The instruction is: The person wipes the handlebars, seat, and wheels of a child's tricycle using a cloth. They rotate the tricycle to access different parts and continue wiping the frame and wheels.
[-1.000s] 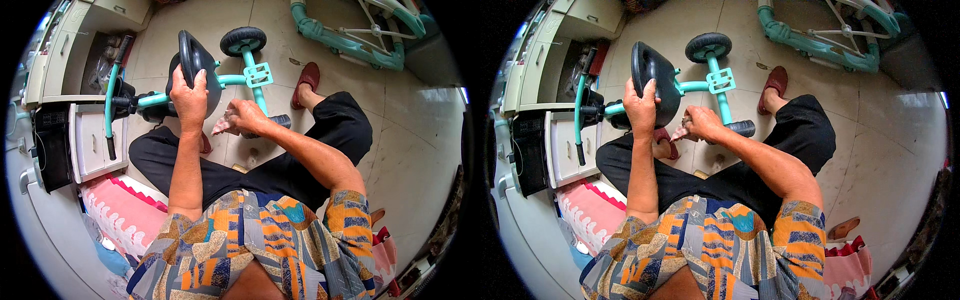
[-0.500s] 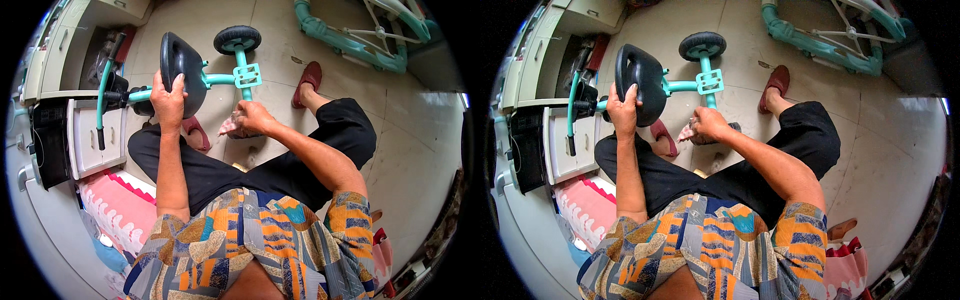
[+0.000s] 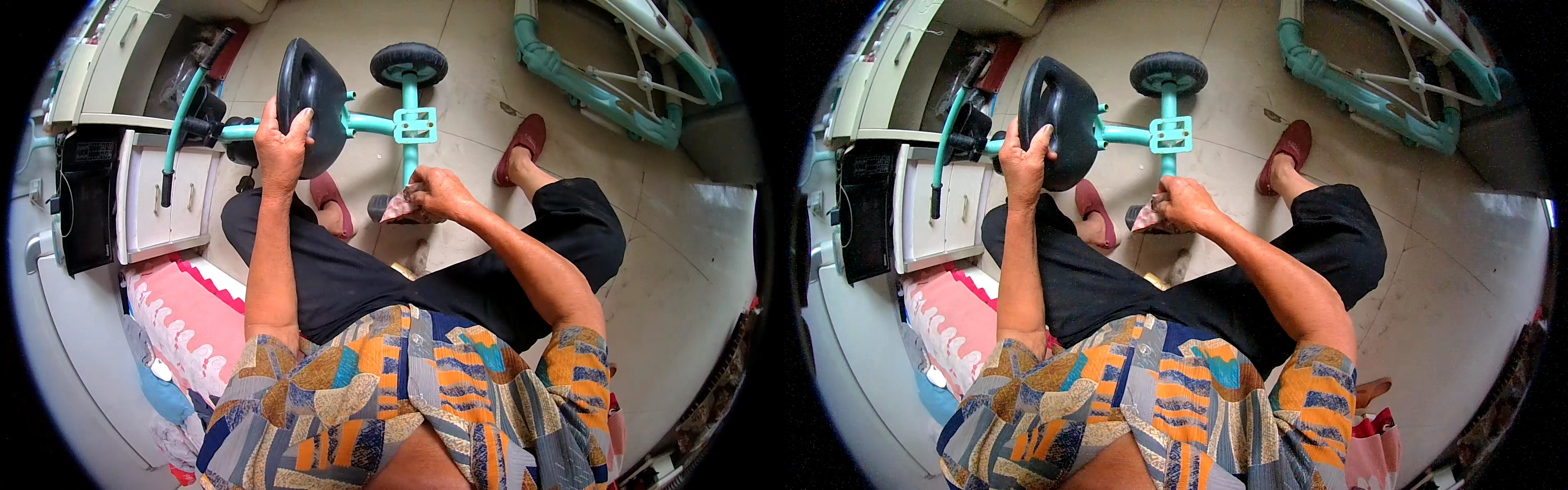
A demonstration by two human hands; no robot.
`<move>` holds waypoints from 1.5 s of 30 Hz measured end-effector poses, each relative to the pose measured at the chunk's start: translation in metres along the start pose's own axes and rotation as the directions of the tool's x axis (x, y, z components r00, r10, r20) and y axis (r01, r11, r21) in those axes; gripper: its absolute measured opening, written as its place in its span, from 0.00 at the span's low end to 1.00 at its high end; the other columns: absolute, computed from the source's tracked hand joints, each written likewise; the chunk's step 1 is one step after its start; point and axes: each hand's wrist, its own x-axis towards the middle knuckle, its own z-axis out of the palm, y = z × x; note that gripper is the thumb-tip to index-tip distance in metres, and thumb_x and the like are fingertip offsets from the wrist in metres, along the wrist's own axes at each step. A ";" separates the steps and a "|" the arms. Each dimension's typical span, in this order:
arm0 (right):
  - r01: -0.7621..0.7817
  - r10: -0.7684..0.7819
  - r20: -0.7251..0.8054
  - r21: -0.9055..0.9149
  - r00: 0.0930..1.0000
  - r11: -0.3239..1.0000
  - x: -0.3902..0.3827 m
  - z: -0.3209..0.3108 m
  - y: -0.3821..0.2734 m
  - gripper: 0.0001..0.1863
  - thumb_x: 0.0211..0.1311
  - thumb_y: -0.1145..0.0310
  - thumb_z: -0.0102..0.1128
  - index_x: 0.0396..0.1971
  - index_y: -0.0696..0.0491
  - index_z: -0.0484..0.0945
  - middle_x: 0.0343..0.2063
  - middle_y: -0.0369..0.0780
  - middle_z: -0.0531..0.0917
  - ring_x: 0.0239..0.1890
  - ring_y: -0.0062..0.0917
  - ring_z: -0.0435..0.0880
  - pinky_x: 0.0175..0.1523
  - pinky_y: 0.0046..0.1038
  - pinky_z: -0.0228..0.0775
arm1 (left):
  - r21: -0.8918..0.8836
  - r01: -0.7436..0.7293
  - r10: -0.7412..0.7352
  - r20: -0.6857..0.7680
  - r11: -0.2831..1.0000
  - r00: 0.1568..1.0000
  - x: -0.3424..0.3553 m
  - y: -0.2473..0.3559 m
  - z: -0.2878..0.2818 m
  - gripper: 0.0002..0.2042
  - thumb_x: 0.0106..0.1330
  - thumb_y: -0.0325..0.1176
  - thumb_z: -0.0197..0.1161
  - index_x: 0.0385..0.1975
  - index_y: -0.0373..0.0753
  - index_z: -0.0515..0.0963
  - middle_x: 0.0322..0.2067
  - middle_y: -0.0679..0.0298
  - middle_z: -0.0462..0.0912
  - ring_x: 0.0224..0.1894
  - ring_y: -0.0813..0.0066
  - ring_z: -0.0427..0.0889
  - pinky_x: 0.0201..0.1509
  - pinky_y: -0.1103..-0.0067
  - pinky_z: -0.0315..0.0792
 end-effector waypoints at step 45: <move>0.436 -0.487 0.068 -0.564 0.871 0.701 -0.015 0.077 0.034 0.21 0.53 0.78 0.55 0.50 0.52 0.76 0.61 0.43 0.71 0.59 0.41 0.72 0.58 0.40 0.68 | 0.066 -0.298 0.302 -0.053 0.952 0.952 -0.009 -0.038 -0.016 0.21 0.61 0.31 0.68 0.53 0.30 0.73 0.33 0.61 0.81 0.31 0.79 0.80 0.38 0.82 0.76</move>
